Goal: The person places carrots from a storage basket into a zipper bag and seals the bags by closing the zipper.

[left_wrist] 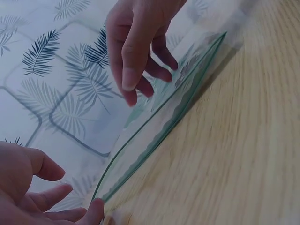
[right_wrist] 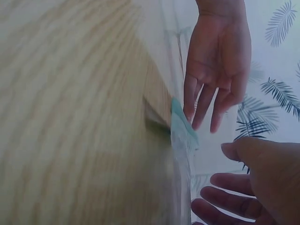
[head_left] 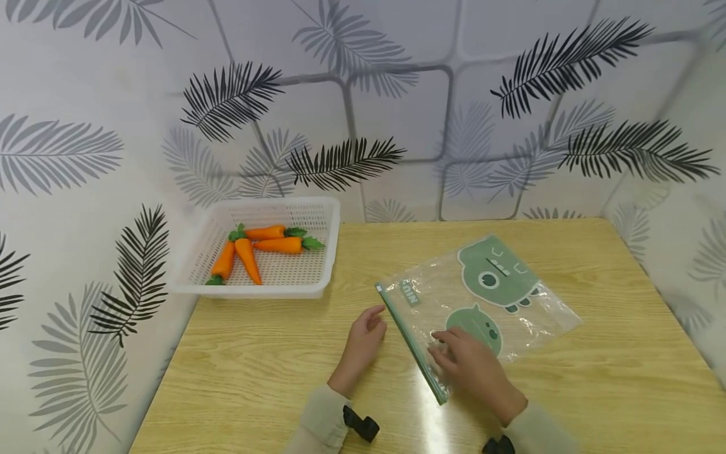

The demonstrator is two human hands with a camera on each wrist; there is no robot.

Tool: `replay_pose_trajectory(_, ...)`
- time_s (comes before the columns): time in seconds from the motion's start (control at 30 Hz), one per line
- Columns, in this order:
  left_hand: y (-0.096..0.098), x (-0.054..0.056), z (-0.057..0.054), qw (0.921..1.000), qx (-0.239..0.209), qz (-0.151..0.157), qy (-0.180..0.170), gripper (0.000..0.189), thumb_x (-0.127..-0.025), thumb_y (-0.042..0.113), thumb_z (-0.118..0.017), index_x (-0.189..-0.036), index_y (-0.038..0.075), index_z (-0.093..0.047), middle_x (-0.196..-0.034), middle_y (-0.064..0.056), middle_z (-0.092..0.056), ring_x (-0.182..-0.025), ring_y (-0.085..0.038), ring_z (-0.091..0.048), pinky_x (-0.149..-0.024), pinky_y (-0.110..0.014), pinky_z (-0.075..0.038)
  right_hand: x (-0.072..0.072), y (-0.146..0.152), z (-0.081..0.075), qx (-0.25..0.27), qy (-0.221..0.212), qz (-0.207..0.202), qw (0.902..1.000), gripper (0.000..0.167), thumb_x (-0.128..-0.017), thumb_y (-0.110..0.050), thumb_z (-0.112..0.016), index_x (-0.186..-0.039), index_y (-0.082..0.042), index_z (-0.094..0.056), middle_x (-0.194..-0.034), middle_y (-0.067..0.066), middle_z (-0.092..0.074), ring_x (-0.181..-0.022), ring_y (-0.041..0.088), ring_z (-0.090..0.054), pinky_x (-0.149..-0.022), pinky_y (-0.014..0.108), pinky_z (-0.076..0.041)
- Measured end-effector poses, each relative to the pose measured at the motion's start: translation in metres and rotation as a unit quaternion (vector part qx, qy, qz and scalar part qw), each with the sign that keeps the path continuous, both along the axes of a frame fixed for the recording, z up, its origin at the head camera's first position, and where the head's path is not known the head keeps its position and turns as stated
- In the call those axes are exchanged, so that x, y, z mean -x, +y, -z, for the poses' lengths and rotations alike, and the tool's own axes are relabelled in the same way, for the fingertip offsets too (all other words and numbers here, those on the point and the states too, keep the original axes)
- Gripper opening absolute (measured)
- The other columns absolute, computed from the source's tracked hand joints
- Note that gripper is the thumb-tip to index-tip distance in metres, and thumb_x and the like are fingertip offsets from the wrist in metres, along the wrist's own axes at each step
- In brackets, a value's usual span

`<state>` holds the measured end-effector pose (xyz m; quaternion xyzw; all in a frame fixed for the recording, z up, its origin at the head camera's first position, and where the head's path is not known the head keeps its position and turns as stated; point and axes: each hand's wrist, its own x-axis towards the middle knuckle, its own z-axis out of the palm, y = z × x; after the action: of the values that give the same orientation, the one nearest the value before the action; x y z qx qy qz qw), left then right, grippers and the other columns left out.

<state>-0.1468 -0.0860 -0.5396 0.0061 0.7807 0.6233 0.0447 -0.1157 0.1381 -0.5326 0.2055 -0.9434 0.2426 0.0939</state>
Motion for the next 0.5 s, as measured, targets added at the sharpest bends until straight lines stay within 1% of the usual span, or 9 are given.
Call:
replay_pose_trajectory(0.07, 0.002, 0.001, 0.000, 1.0000, -0.007, 0.000, -0.006, 0.038, -0.093, 0.012, -0.049, -0.130, 0.001, -0.050, -0.129, -0.020, -0.050, -0.118, -0.033, -0.048, -0.098, -0.045, -0.039, -0.001, -0.004, 0.000, 0.000, 0.003, -0.004, 1.0000, 0.036, -0.083, -0.036, -0.069, -0.107, -0.010, -0.068, -0.090, -0.001, -0.061, -0.074, 0.010, -0.055, -0.064, 0.031, -0.050)
replay_pose_trajectory(0.23, 0.006, 0.004, -0.001, 0.9996, -0.023, -0.001, -0.017, 0.039, -0.094, 0.013, -0.048, -0.131, 0.002, -0.049, -0.131, -0.020, -0.048, -0.120, -0.033, -0.046, -0.098, -0.045, -0.039, -0.002, -0.012, 0.003, -0.005, -0.017, -0.008, 0.9998, 0.047, -0.079, -0.043, -0.071, -0.112, -0.010, -0.065, -0.091, -0.002, -0.059, -0.073, 0.008, -0.051, -0.064, 0.030, -0.048)
replay_pose_trajectory(0.37, 0.010, 0.007, 0.000, 0.9986, -0.045, 0.000, -0.028, 0.040, -0.093, 0.014, -0.049, -0.132, 0.003, -0.048, -0.132, -0.019, -0.047, -0.120, -0.031, -0.046, -0.097, -0.043, -0.040, -0.002, -0.018, 0.007, 0.002, -0.024, -0.019, 0.9995, 0.051, -0.079, -0.042, -0.071, -0.116, -0.008, -0.063, -0.088, -0.003, -0.056, -0.069, 0.007, -0.046, -0.061, 0.028, -0.046)
replay_pose_trajectory(0.5, 0.014, 0.008, 0.001, 0.9952, -0.085, -0.005, -0.048, 0.041, -0.093, 0.013, -0.049, -0.133, 0.004, -0.047, -0.135, -0.017, -0.045, -0.121, -0.029, -0.045, -0.095, -0.040, -0.042, -0.003, -0.022, 0.009, 0.004, -0.029, -0.027, 0.9992, 0.050, -0.079, -0.039, -0.072, -0.117, -0.008, -0.062, -0.086, -0.004, -0.052, -0.067, 0.006, -0.044, -0.060, 0.026, -0.045)
